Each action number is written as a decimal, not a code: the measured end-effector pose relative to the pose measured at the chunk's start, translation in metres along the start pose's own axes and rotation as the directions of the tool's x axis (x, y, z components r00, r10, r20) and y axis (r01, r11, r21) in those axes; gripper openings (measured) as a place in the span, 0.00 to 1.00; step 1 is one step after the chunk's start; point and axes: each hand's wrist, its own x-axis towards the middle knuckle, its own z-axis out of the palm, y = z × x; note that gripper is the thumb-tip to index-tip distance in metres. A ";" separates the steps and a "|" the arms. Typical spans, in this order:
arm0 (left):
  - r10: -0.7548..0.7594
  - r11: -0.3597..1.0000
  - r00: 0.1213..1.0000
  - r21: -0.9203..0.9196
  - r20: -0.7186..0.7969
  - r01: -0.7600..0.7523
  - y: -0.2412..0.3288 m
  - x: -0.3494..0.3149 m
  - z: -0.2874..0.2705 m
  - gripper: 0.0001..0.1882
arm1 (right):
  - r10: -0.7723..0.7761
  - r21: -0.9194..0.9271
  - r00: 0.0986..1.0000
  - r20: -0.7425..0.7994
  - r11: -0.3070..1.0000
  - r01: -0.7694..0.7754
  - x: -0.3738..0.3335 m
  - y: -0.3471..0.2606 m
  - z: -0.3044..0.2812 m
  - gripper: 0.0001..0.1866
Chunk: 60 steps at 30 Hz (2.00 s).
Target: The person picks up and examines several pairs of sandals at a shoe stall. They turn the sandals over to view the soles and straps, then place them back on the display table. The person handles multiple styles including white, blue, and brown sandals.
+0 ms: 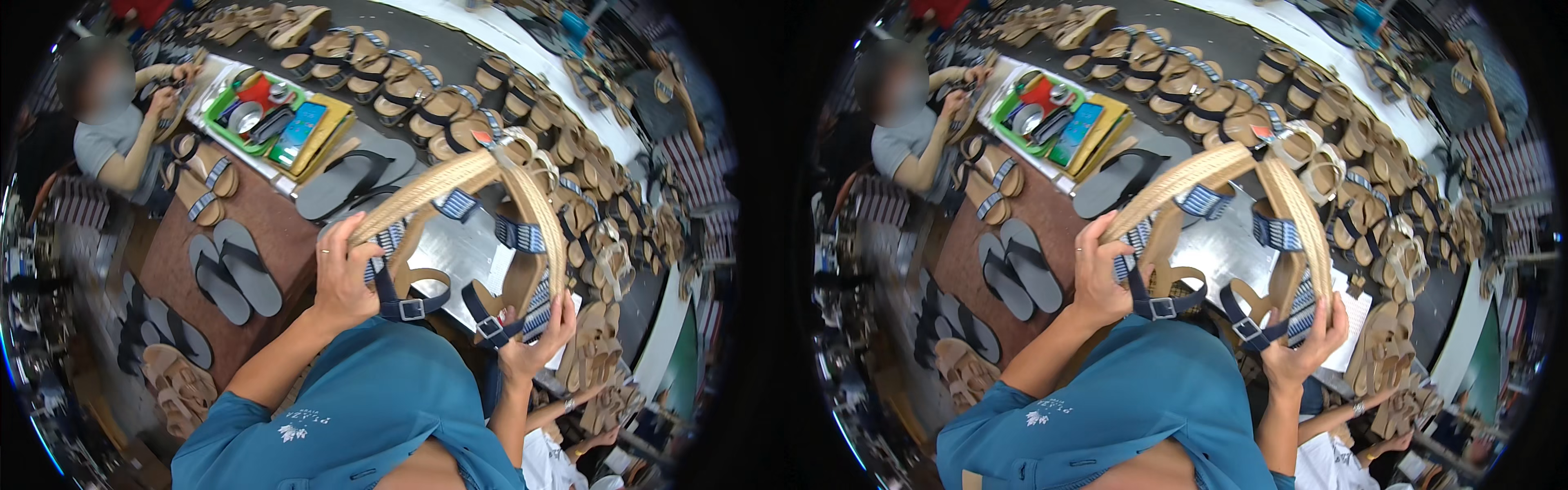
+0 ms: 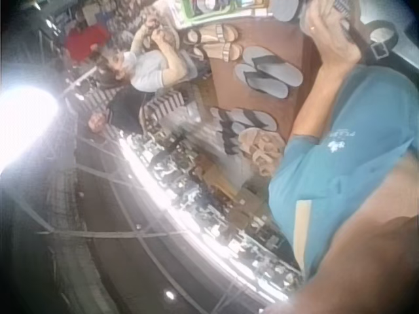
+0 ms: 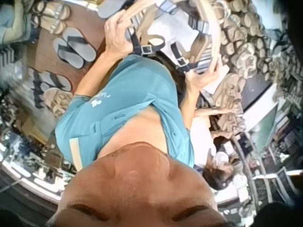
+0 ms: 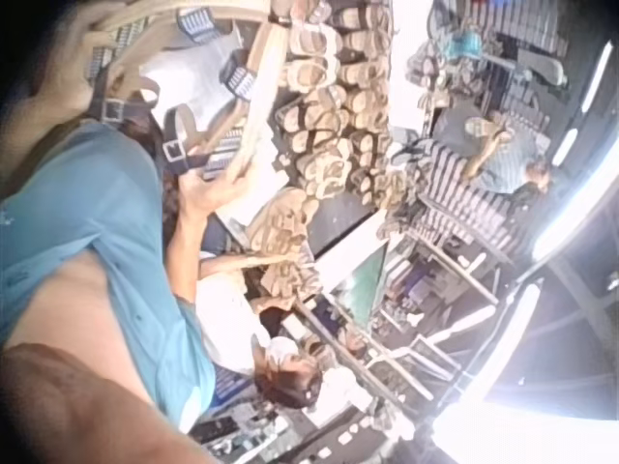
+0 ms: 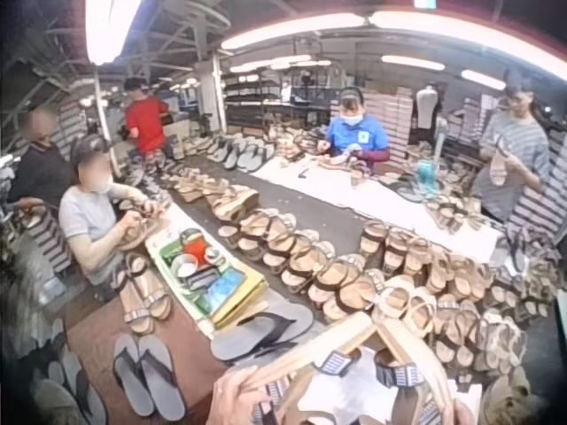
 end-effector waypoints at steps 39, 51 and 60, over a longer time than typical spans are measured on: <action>-0.318 -0.492 0.659 -0.713 0.681 0.500 -0.015 0.022 -0.082 0.36 | -0.242 0.302 0.395 0.886 -0.344 -0.889 0.118 -0.097 0.017 0.27; -0.649 -0.082 0.583 -0.807 0.489 0.585 -0.002 0.023 -0.143 0.32 | -0.484 -0.105 -0.103 0.869 0.022 -0.994 0.155 -0.181 0.077 0.35; -0.875 -0.010 0.454 -0.945 0.166 0.326 -0.031 -0.063 -0.191 0.38 | -0.510 -0.113 -0.317 0.800 0.390 -0.914 0.129 -0.293 0.101 0.35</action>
